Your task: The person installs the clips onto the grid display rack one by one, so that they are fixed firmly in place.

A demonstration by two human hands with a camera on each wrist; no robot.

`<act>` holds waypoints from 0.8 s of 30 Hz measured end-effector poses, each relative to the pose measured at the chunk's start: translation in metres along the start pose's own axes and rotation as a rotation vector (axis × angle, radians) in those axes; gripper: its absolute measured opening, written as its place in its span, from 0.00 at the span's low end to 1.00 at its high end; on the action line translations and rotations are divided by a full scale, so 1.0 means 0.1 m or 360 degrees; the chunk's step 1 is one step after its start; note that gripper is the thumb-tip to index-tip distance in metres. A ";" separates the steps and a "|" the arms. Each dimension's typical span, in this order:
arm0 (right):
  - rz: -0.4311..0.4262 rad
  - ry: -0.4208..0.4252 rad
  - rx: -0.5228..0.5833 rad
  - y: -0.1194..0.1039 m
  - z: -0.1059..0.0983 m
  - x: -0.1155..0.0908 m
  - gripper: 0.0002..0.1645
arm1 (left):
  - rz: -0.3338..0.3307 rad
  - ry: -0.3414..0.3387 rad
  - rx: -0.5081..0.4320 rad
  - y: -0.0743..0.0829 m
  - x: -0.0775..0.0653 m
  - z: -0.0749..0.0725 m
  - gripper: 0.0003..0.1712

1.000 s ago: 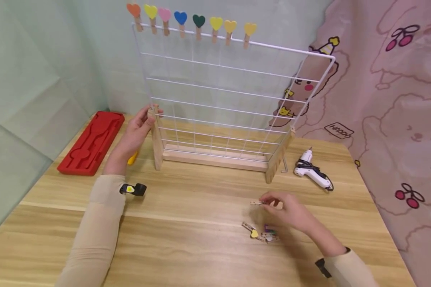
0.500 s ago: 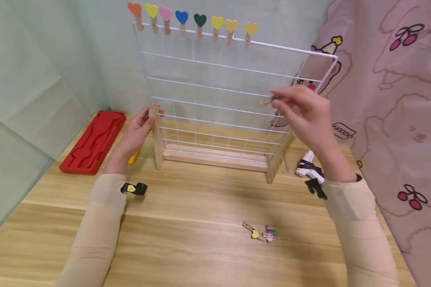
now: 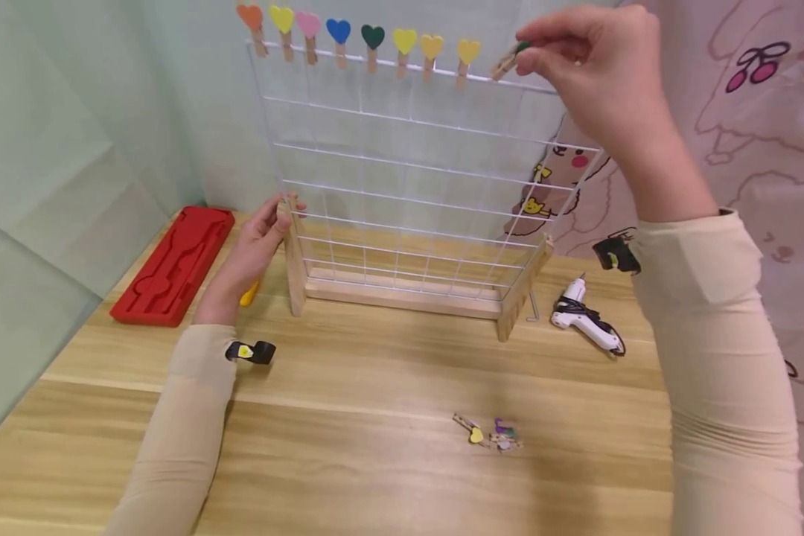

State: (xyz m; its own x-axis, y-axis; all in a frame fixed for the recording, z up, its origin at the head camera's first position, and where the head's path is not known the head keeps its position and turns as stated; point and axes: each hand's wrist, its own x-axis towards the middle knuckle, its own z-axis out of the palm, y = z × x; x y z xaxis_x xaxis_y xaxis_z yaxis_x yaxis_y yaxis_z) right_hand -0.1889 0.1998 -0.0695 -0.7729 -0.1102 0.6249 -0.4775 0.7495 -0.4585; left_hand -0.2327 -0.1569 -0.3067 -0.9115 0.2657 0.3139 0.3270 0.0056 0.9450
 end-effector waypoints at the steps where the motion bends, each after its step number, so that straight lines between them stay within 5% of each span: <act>1: -0.0015 -0.0031 -0.0034 -0.01 -0.01 0.02 0.14 | 0.0003 -0.0001 -0.0004 -0.01 0.00 0.00 0.27; 6: -0.0030 -0.0175 -0.0107 -0.08 -0.03 0.08 0.13 | 0.0025 0.0001 -0.0015 -0.10 0.03 -0.02 0.28; 13: 0.0131 -0.0313 -0.0194 -0.13 0.01 0.08 0.15 | 0.0026 -0.0010 0.0026 -0.03 0.00 0.00 0.28; 24: 0.0215 -0.0303 -0.0029 -0.10 0.08 0.07 0.21 | 0.0027 -0.0033 -0.0012 0.01 -0.01 0.02 0.27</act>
State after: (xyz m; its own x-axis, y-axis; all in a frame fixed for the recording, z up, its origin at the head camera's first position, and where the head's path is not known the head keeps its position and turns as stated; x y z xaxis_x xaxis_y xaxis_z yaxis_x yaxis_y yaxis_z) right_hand -0.1926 0.1862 -0.0657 -0.8951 -0.1280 0.4270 -0.3580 0.7772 -0.5176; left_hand -0.2306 -0.1558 -0.3060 -0.9004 0.2858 0.3282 0.3407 -0.0063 0.9402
